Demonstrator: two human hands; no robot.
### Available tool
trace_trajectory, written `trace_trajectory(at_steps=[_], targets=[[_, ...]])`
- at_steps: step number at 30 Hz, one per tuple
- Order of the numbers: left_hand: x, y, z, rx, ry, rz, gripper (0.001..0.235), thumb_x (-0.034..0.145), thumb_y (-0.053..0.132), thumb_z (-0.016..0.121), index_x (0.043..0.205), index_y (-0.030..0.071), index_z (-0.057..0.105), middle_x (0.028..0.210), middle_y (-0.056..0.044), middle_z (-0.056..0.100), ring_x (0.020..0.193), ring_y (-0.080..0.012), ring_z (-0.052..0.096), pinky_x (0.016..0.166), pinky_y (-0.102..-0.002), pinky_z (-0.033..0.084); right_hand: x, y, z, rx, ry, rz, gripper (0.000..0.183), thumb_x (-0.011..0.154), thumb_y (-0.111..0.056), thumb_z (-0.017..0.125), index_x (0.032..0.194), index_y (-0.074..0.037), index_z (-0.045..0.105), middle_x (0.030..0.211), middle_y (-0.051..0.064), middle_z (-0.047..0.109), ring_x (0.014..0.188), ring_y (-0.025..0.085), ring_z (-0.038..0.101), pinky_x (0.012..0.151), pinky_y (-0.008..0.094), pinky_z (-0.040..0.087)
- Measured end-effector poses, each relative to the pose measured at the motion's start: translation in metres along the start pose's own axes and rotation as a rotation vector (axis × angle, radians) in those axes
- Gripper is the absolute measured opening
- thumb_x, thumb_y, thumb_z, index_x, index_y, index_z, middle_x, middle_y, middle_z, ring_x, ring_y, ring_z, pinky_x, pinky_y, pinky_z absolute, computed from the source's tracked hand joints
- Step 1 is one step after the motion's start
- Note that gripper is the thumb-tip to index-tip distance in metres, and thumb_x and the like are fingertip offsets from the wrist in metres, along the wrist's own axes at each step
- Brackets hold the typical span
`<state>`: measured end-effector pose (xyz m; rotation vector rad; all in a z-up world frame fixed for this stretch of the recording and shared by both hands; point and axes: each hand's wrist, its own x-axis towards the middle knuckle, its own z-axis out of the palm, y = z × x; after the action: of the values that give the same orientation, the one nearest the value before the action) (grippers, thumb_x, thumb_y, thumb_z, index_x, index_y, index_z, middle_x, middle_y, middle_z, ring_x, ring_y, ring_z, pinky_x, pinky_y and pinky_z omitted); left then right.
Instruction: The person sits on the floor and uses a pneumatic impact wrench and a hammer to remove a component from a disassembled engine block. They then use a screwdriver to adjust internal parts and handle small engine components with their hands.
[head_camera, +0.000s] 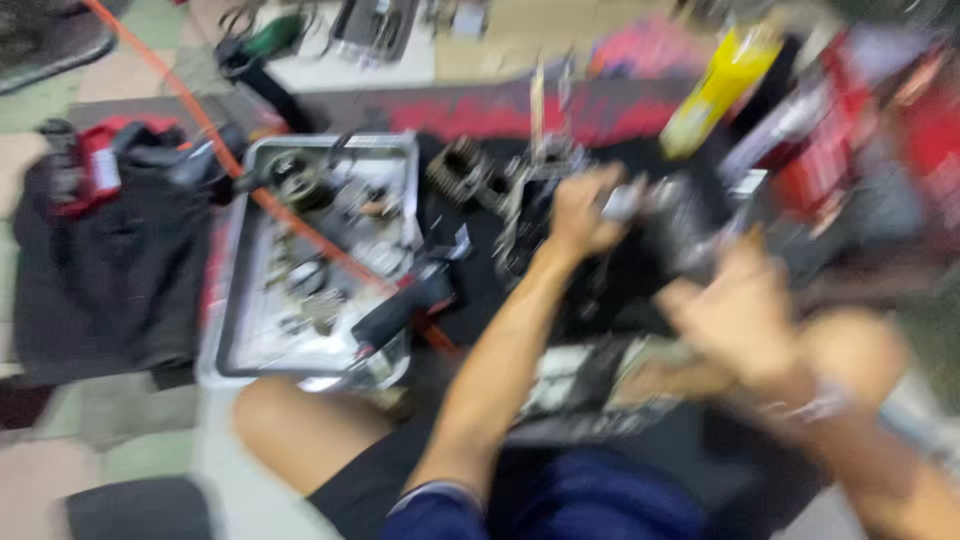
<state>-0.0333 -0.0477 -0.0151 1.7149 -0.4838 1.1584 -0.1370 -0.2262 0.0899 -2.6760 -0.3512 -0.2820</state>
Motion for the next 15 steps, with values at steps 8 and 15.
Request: trace_trajectory(at_steps=[8,15], targets=[[-0.01,0.021,0.015,-0.061,0.26,-0.128,0.026,0.093,0.007,0.075,0.078,0.005,0.054,0.072,-0.01,0.057,0.06,-0.0258,0.058,0.055,-0.033,0.046,0.021,0.106,0.083,0.086,-0.026,0.163,0.049,0.074,-0.028,0.084,0.109,0.002,0.067,0.098,0.027,0.072,0.092,0.043,0.071,0.085,0.049,0.056],[-0.012,0.015,0.006,0.065,0.107,-0.208,0.022,0.088,0.004,0.077,0.074,0.002,0.061,0.061,-0.008,0.056,0.051,-0.0161,0.053,0.053,-0.03,0.042,0.054,0.185,0.227,-0.079,-0.373,0.432,0.058,0.077,-0.034,0.078,0.124,-0.002,0.062,0.114,0.027,0.072,0.108,0.046,0.069,0.093,0.053,0.056]])
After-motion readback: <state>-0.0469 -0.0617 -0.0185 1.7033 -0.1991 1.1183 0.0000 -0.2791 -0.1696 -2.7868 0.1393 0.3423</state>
